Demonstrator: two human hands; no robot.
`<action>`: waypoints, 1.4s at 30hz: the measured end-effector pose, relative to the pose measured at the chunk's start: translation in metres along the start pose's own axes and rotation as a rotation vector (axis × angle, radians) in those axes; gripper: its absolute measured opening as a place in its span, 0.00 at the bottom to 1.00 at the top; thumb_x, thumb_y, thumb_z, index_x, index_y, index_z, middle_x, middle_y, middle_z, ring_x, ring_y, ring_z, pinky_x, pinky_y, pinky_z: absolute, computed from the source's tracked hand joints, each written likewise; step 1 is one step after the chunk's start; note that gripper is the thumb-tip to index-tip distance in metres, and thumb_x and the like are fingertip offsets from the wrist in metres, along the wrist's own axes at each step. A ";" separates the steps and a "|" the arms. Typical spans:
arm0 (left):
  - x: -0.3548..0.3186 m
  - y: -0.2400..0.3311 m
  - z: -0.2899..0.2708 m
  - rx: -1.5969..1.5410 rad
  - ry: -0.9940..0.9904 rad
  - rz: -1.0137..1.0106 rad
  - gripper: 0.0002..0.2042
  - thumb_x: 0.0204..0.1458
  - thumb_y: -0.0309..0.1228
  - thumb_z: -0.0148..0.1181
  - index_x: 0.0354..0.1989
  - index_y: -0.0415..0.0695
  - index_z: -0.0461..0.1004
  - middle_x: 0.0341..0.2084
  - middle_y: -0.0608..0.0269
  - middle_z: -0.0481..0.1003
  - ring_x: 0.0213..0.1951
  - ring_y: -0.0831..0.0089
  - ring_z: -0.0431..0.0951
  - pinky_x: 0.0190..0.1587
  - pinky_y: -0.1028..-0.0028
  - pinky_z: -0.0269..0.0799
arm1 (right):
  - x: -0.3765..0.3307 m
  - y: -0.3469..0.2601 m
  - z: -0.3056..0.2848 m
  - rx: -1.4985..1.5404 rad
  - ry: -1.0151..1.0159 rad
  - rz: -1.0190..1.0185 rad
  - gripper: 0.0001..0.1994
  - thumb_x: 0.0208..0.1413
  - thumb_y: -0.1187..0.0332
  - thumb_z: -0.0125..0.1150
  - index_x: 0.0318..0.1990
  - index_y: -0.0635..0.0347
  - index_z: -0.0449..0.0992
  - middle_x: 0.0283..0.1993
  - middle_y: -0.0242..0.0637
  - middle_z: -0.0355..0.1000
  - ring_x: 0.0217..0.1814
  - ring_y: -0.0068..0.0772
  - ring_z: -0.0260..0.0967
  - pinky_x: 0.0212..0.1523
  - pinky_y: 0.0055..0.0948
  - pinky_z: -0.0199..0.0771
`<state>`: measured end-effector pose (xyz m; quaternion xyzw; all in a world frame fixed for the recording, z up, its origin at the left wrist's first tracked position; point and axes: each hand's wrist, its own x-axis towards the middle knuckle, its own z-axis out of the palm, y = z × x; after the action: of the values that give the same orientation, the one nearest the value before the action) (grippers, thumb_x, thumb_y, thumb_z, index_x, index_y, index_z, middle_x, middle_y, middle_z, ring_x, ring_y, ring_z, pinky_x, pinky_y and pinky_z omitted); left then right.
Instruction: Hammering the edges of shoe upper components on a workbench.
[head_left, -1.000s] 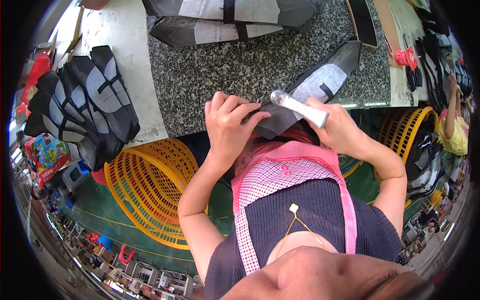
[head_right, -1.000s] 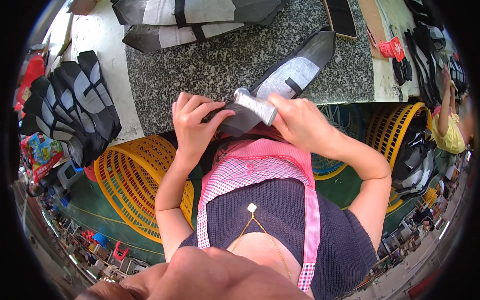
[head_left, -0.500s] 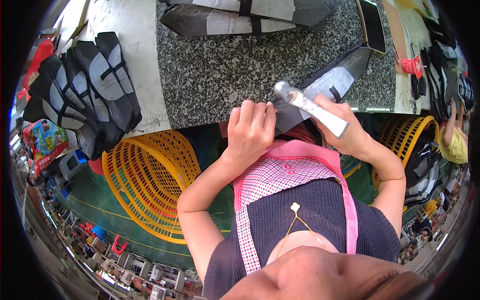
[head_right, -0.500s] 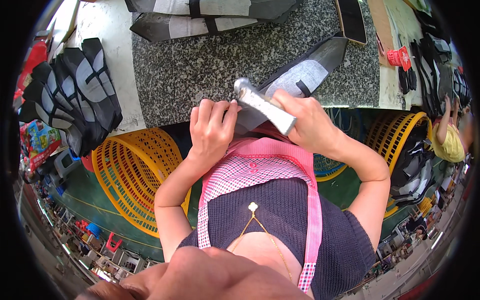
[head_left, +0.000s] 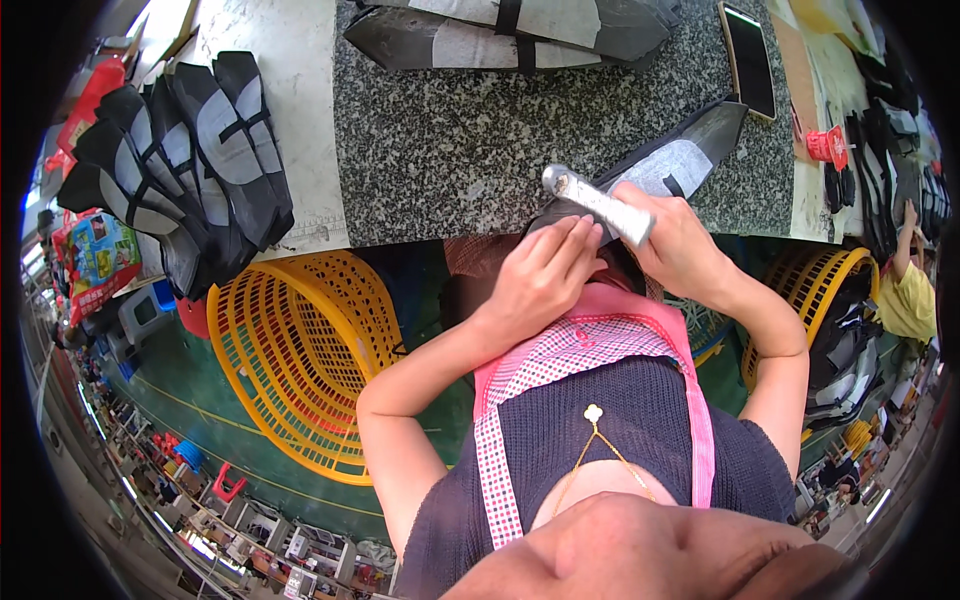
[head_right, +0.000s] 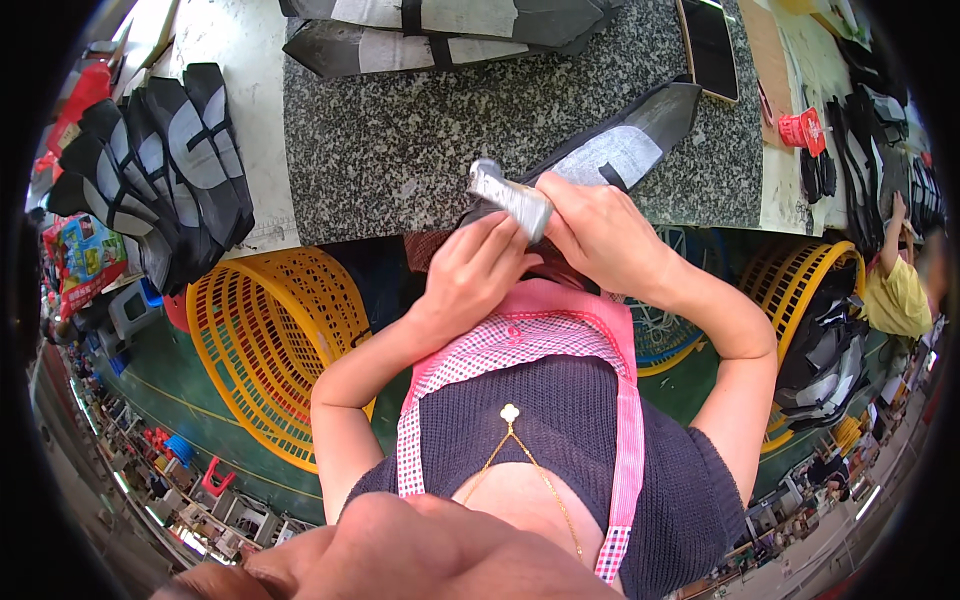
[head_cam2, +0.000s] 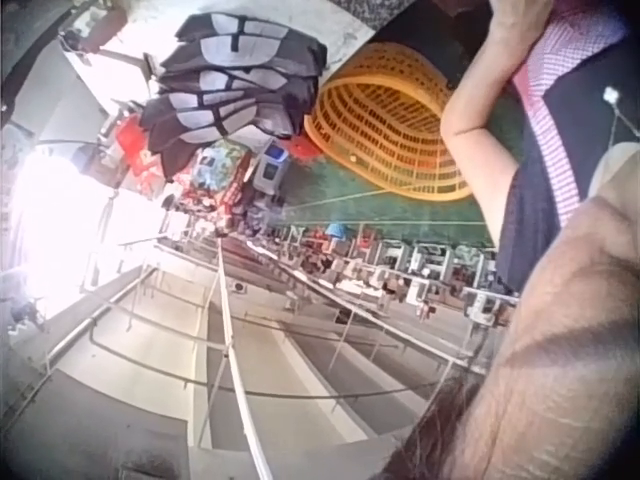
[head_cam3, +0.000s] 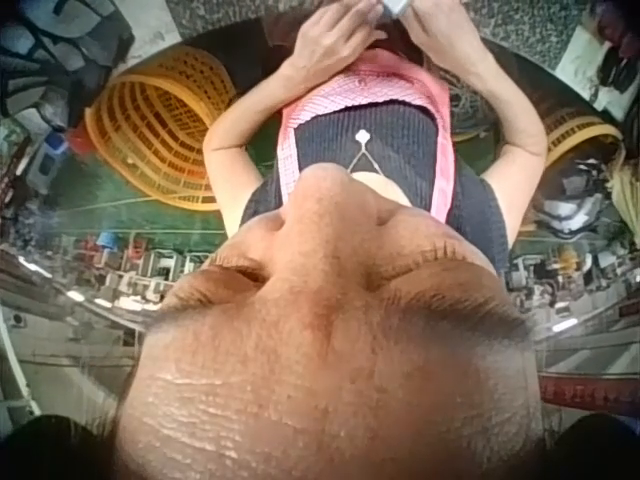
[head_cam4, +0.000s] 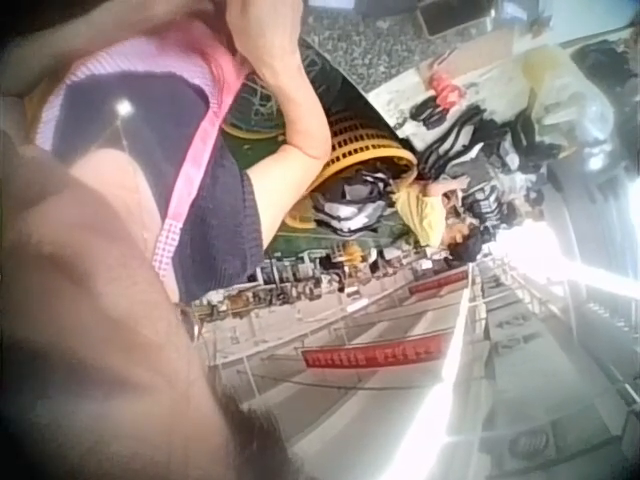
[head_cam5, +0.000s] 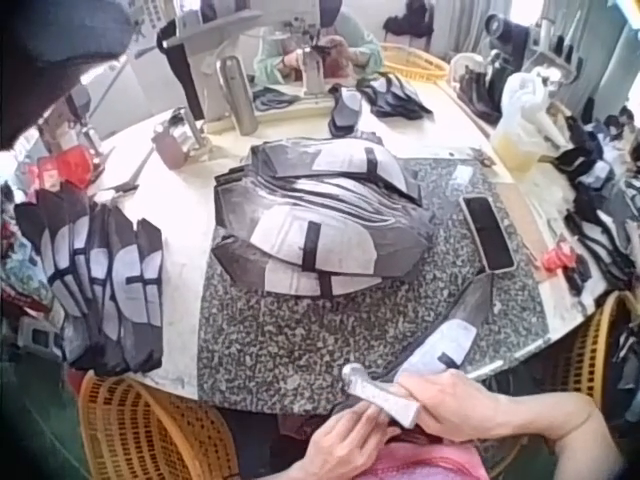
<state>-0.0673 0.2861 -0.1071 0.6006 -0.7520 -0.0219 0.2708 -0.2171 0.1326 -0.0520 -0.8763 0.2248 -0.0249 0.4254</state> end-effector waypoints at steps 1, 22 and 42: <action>-0.002 0.002 0.005 0.092 0.002 0.038 0.18 0.54 0.33 0.62 0.49 0.31 0.77 0.48 0.53 0.76 0.50 0.63 0.78 0.50 0.67 0.76 | -0.003 -0.003 -0.001 -0.003 0.001 -0.002 0.09 0.63 0.68 0.56 0.41 0.64 0.65 0.27 0.54 0.72 0.34 0.63 0.73 0.33 0.54 0.72; -0.056 -0.155 -0.158 0.825 0.719 -0.602 0.18 0.61 0.26 0.59 0.61 0.49 0.76 0.34 0.62 0.65 0.38 0.64 0.68 0.43 0.65 0.66 | -0.034 0.041 -0.062 0.746 0.725 0.268 0.23 0.73 0.45 0.39 0.39 0.55 0.66 0.21 0.18 0.52 0.17 0.08 0.45 0.16 0.13 0.43; 0.196 -0.110 -0.075 0.494 0.090 0.079 0.18 0.46 0.40 0.71 0.43 0.45 0.81 0.37 0.66 0.73 0.45 0.66 0.71 0.51 0.64 0.62 | 0.108 0.044 -0.083 0.143 0.581 -0.186 0.23 0.72 0.54 0.48 0.45 0.69 0.77 0.21 0.53 0.70 0.22 0.49 0.69 0.25 0.42 0.65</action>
<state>0.0377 0.0976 -0.0082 0.6191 -0.7446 0.1999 0.1495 -0.1559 0.0027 -0.0482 -0.8171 0.2534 -0.3289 0.3999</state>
